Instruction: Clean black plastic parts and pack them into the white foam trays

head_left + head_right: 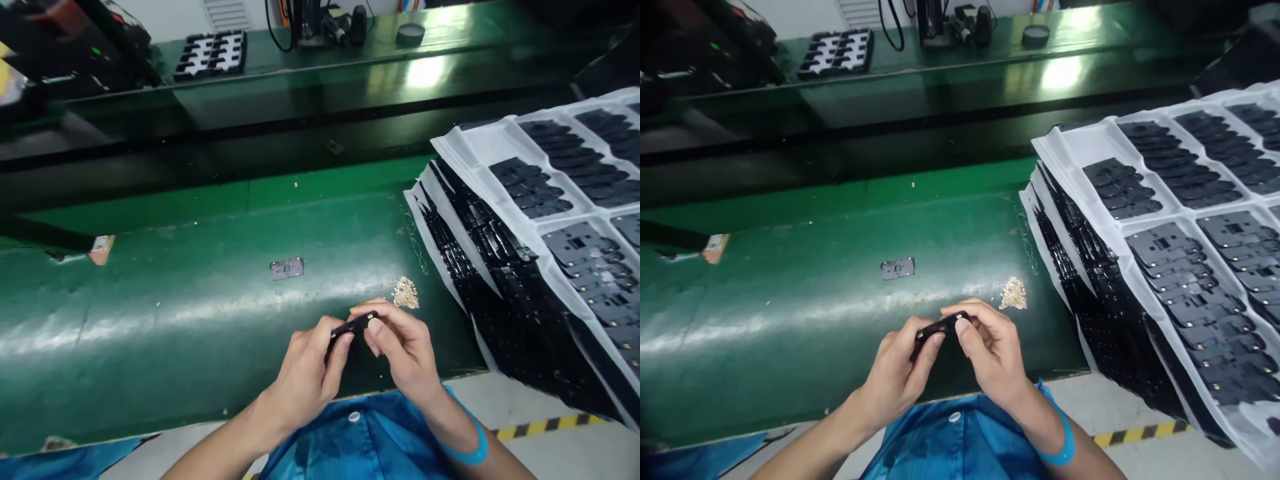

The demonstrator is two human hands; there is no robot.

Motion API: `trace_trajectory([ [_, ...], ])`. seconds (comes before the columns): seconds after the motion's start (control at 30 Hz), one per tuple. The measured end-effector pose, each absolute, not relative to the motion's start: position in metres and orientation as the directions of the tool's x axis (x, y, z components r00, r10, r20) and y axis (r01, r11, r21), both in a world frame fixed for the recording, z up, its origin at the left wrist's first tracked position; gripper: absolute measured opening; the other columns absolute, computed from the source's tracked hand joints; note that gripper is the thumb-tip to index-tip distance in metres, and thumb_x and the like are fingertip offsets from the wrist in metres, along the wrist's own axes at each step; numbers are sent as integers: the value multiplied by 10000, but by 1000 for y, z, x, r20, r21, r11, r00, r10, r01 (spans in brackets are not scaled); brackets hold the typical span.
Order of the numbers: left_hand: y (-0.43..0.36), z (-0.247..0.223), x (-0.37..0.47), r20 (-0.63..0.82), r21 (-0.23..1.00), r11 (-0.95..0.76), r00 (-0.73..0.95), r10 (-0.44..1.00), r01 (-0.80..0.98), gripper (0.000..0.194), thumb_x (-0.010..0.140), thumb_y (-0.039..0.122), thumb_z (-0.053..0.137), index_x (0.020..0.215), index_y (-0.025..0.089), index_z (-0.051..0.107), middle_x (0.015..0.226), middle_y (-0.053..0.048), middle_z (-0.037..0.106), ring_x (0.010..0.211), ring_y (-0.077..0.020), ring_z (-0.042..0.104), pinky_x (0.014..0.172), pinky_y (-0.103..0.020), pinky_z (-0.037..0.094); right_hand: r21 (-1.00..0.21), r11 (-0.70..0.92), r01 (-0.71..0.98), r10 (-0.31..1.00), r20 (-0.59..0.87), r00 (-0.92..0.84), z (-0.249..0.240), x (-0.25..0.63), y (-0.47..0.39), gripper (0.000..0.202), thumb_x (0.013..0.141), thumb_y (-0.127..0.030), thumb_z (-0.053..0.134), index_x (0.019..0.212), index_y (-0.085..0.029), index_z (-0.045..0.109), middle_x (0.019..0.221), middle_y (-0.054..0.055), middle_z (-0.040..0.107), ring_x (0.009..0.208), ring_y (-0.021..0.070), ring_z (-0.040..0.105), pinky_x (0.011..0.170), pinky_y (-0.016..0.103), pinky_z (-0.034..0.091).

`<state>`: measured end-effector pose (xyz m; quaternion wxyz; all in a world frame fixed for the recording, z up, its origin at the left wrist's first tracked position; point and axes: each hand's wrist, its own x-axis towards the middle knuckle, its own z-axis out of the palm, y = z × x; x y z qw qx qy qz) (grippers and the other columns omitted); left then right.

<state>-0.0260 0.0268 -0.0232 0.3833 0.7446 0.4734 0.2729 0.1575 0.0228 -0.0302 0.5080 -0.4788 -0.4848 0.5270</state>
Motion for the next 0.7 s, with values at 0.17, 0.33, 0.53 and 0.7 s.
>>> trace_trajectory([
  [0.17,26,-27,-25,38,828,-260,413,910,496,68,1076,206,489,1024,237,520,658,56,557,483,-120,488,533,-254,296,-999,-3,-35,1000,-3,11,-32,155,27,227,1052,-295,593,988,-213,795,864,30,695,529,91,487,514,244,408],
  [0.33,27,-29,-21,39,831,-263,421,906,490,80,1077,195,479,1016,241,503,635,73,501,473,-116,458,528,-257,277,-999,30,-28,999,29,46,-36,153,30,224,1033,-272,595,919,-207,778,814,31,697,607,127,569,534,246,408],
  [0.53,29,-28,-16,-16,859,-201,418,908,470,102,1084,207,463,992,239,491,617,86,460,464,-107,420,507,-253,250,-999,50,3,997,50,63,-43,157,30,236,1020,-243,581,899,-195,779,804,25,686,538,98,518,506,232,390],
  [0.7,31,-29,-11,-19,878,-187,422,906,441,128,1083,212,459,961,236,489,610,98,418,472,-99,395,506,-234,271,-998,66,-6,997,66,46,-45,164,31,246,1015,-221,571,916,-191,794,774,18,678,466,71,445,444,220,330],
])
